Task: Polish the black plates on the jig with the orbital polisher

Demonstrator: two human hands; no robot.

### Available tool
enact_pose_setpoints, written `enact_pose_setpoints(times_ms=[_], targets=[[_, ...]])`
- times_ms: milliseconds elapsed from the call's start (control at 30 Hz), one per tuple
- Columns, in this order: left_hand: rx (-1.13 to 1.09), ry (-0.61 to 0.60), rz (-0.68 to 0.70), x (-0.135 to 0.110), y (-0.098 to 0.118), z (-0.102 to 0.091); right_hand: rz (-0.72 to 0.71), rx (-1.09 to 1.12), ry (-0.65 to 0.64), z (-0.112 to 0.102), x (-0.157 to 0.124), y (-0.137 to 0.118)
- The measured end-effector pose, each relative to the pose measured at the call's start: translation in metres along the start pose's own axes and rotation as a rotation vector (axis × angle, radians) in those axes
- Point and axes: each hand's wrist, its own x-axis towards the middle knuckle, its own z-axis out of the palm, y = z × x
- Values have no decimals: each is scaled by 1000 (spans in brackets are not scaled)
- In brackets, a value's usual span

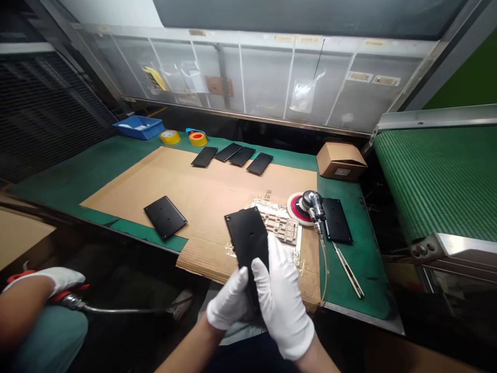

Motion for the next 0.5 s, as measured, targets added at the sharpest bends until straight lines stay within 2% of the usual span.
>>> enact_pose_setpoints(times_ms=[67,133,167,200,233,267,333,400,500], targets=[[-247,-81,-171,-8,-11,17,26,45,4,-13,-11,20],[-382,-104,-263,-12,-4,15,117,-2,94,-35,-15,61],[-426,-120,-285,-14,3,10,233,-99,221,-46,-15,87],[-462,-139,-297,-16,11,5,368,-232,273,-56,-15,116],[-491,-163,-310,-19,18,1,475,-355,235,-63,-14,145],[-513,-187,-325,-22,24,-1,544,-481,140,-68,-14,171],[-503,-211,-337,-28,31,-1,605,-701,3,-69,-16,212],[-421,-183,-334,-34,32,4,597,-800,-93,-65,-20,235],[-281,-98,-336,-40,32,12,548,-790,-209,-62,-24,245]])
